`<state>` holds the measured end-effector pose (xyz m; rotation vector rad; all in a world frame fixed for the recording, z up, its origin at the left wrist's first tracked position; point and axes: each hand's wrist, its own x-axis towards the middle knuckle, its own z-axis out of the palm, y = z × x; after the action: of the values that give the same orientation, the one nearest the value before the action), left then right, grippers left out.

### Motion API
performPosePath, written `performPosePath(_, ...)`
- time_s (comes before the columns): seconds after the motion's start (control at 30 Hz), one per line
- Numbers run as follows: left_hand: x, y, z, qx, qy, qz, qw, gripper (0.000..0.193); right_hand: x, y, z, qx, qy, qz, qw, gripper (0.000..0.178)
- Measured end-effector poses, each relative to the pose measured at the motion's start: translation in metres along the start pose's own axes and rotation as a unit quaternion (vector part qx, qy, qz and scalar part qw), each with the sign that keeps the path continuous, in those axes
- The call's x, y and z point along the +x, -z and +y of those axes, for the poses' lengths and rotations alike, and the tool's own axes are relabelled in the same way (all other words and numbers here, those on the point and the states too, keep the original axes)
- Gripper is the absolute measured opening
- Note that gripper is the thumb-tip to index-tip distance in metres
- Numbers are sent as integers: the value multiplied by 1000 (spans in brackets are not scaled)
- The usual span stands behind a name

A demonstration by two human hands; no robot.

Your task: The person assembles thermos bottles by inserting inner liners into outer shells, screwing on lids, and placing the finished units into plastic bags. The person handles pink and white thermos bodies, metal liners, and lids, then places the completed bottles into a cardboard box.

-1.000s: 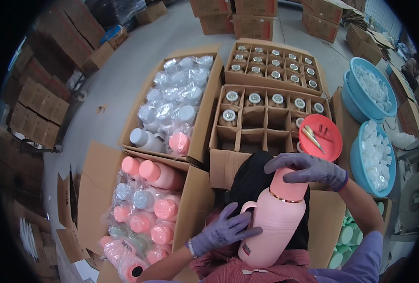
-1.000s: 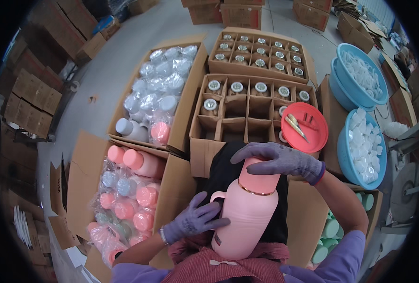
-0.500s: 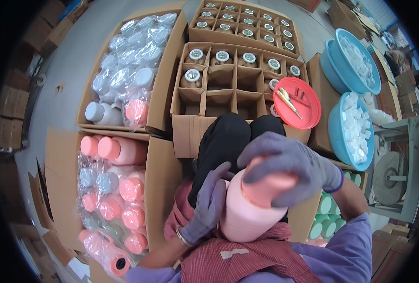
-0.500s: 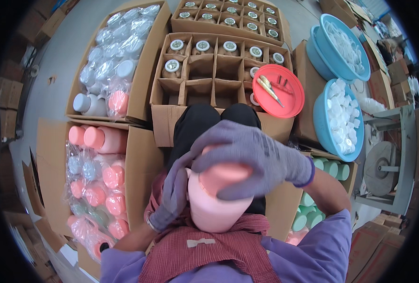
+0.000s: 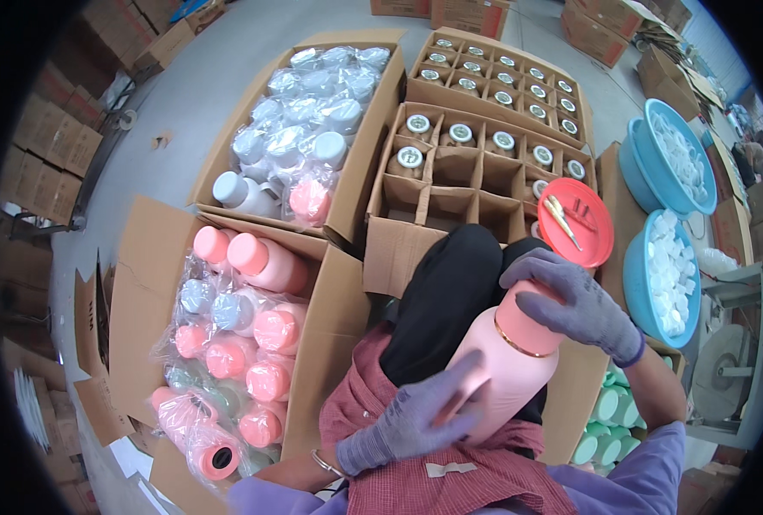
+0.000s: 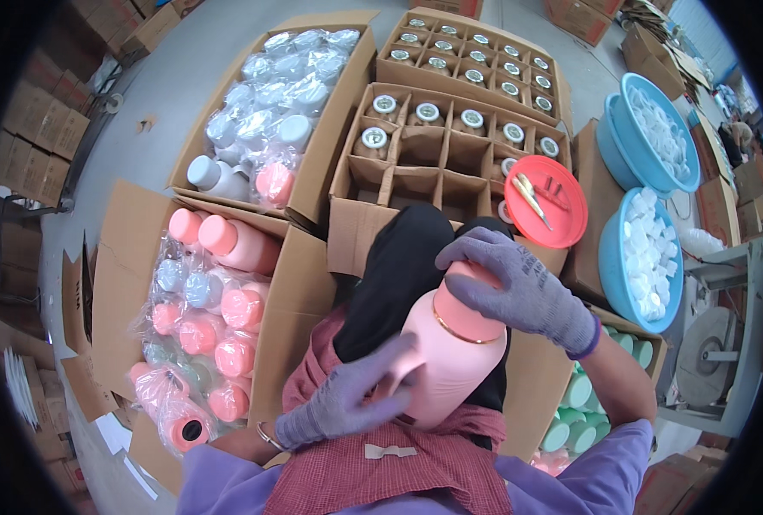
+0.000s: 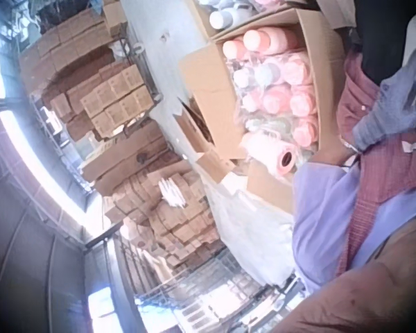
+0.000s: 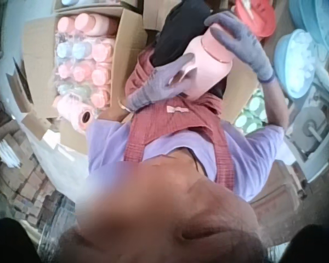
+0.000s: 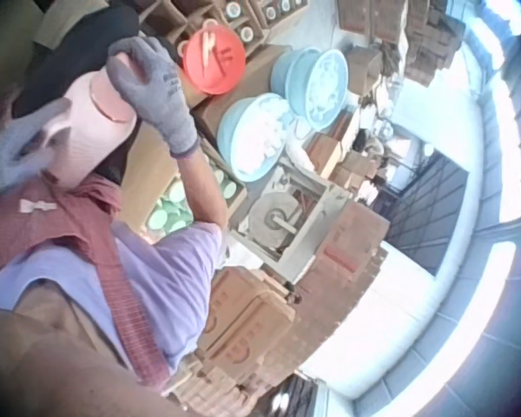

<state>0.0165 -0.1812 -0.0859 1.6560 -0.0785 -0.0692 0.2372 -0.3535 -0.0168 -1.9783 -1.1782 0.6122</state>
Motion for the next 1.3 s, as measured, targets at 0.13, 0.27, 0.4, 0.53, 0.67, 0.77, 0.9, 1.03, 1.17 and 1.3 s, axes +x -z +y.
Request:
performPosePath(0.13,71,102,24,99,131,30,986,34,25,3,13,5,-67,-7,998,26)
performPosePath(0.27,169,289,-94,80,4,403,912,40,56,20,33,118,-119,43,985,29)
performPosePath(0.4,211,398,-182,370,173,437,801,62,60,21,74,140,-197,83,967,29)
performPosePath(0.53,220,451,-288,443,172,507,719,49,69,8,102,137,-230,51,962,32)
performPosePath(0.67,219,458,-266,289,113,567,763,26,79,7,114,148,-231,37,961,33)
performPosePath(0.77,245,424,-158,-36,-127,604,786,20,86,13,120,143,-236,40,960,33)
performPosePath(0.9,235,367,11,-175,-125,295,931,24,144,13,107,17,-32,109,993,44)
performPosePath(1.03,268,338,62,-229,-228,34,946,28,216,3,71,-212,114,230,943,117)
performPosePath(1.17,303,290,102,-377,-258,4,890,42,204,4,100,-271,96,298,910,73)
performPosePath(1.3,265,152,60,-43,-291,224,929,58,168,13,114,218,-26,378,899,21)
